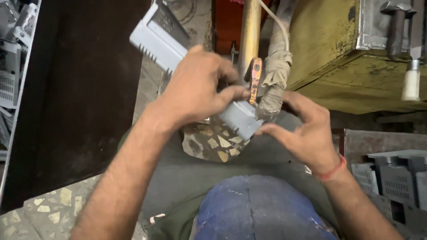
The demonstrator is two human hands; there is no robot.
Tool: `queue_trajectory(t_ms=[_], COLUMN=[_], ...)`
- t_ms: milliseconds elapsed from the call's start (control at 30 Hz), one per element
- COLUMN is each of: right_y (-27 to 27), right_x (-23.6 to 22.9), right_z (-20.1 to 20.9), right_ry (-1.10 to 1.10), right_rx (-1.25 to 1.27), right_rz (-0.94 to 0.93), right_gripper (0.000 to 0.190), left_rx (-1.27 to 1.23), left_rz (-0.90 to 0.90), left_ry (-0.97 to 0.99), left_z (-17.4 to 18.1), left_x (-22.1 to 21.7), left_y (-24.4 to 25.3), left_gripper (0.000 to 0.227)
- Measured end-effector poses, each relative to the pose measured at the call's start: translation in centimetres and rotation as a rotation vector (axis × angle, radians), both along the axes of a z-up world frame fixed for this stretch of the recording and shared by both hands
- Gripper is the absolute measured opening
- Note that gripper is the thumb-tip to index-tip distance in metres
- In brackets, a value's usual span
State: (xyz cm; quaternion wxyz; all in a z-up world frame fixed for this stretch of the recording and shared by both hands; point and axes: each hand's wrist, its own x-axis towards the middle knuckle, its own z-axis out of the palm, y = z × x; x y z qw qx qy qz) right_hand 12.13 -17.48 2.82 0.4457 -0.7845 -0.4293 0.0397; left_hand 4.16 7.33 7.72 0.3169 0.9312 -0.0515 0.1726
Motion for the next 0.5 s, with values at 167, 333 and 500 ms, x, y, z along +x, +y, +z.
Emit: queue_trajectory(t_ms=[167, 333, 500], right_y=[1.0, 1.3, 1.0], right_x=[0.4, -0.1, 0.0], right_z=[-0.7, -0.8, -1.7], right_ry=[0.226, 0.284, 0.230], right_rx=[0.130, 0.171, 0.162], right_rz=[0.027, 0.003, -0.026], right_gripper=[0.048, 0.047, 0.047], left_rx=[0.058, 0.114, 0.037], left_rz=[-0.010, -0.039, -0.011], left_ry=[0.040, 0.060, 0.102], left_z=[-0.2, 0.3, 0.1], left_x=[2.3, 2.4, 1.6], left_y=[1.1, 1.1, 0.6], left_gripper=[0.028, 0.030, 0.026])
